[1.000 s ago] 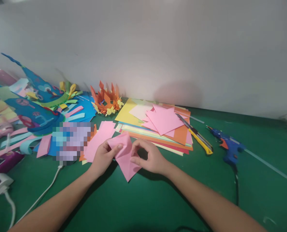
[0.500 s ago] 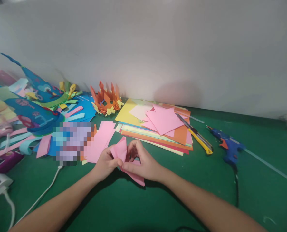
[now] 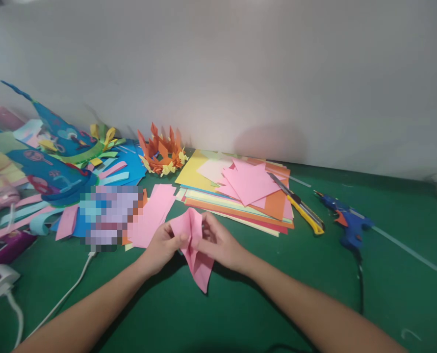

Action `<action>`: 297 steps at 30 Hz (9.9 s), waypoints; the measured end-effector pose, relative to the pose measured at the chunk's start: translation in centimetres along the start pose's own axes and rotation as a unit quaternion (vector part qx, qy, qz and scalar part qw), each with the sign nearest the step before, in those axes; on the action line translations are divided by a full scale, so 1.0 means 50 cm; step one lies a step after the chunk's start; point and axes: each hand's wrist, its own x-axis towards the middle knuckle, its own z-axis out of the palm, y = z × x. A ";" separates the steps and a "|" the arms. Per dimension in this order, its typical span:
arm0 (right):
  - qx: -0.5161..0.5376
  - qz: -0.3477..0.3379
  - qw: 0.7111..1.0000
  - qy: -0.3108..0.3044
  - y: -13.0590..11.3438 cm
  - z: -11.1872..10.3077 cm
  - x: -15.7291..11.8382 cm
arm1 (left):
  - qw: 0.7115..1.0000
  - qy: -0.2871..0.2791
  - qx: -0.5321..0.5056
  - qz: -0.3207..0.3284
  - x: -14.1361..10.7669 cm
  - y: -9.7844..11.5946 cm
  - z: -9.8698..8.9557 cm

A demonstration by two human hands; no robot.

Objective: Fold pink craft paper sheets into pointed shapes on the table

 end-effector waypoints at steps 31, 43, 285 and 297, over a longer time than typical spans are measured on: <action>-0.525 -0.185 0.816 0.159 0.033 -0.069 0.016 | 0.776 -0.134 0.566 0.245 0.012 0.007 -0.058; -0.486 -0.196 0.834 0.170 0.024 -0.067 0.013 | 0.754 -0.188 0.575 0.256 0.012 0.019 -0.066; -0.606 -0.308 0.732 -0.035 0.020 -0.071 0.026 | 0.821 0.093 0.528 0.196 0.004 -0.004 -0.062; -0.569 -0.330 0.748 -0.084 0.022 -0.068 0.028 | 0.960 0.147 0.227 0.065 0.030 -0.004 -0.059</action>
